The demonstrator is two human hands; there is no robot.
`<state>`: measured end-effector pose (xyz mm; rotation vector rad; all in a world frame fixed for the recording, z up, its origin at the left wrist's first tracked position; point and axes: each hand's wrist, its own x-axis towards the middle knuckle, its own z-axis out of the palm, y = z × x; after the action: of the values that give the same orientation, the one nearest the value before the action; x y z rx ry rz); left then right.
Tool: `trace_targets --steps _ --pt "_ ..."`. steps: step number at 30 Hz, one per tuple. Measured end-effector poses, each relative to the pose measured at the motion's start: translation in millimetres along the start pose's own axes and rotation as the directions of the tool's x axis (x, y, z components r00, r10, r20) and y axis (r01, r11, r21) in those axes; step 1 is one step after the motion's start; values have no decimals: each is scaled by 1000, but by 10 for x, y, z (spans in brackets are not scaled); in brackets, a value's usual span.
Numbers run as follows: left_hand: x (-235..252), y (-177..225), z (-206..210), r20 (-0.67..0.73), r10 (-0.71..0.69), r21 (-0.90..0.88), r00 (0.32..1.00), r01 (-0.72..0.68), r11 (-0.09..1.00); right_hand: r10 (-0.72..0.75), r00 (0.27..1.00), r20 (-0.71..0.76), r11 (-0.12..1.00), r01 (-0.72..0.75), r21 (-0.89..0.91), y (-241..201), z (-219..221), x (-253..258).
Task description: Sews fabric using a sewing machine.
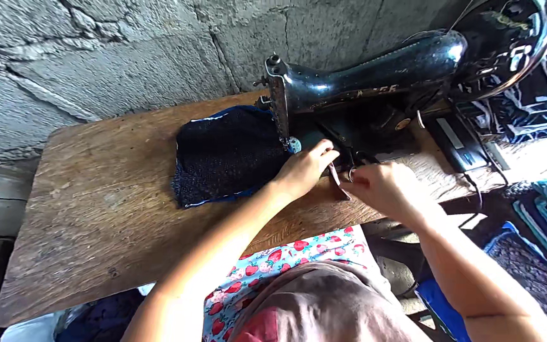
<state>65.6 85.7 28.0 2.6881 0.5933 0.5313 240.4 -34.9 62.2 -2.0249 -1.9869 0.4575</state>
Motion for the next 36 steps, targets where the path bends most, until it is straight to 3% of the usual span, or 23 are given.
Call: trace_targets --steps 2,6,9,11,13,15,17,19,21,23,26,30,33,36 --pt "151 -69 40 112 67 68 991 -74 995 50 998 -30 998 -51 -28 -82 197 -178" --pt "146 -155 45 69 113 136 991 -121 983 -77 909 -410 997 77 -16 76 573 -290" --pt "-119 -33 -220 25 6 -20 1000 -6 1000 -53 841 -538 970 172 174 255 528 -344" --pt "-315 -10 -392 45 -25 -224 999 35 974 -53 789 -612 930 262 258 331 495 -334" --pt "-493 -2 -461 72 -60 -559 996 90 824 -72 759 -647 881 352 316 334 469 -321" --pt "-637 21 -457 54 -119 -845 991 109 523 -90 744 -662 842 412 349 289 459 -292" --pt "-739 16 -406 -2 -131 -950 991 39 311 -113 735 -669 825 445 349 230 477 -258" --pt "-780 49 -355 -77 -187 -977 979 -37 210 -148 727 -671 825 465 321 173 488 -229" --pt "-783 123 -327 -109 -340 -987 934 -60 151 -187 713 -676 824 488 288 135 484 -213" --pt "-775 152 -320 -135 -415 -980 900 -61 187 -217 699 -681 819 510 263 128 458 -209" --pt "-776 155 -331 -169 -315 -968 934 -96 234 -282 689 -668 791 561 245 146 375 -185" --pt "-753 363 -391 -93 -357 -950 929 25 312 -503 626 -596 701 699 143 113 191 -105" --pt "-733 499 -437 -75 -419 -886 905 132 444 -612 576 -542 618 776 127 39 38 -34" --pt "-743 562 -423 -208 -402 -744 892 122 657 -658 549 -515 569 811 138 -50 -56 28"
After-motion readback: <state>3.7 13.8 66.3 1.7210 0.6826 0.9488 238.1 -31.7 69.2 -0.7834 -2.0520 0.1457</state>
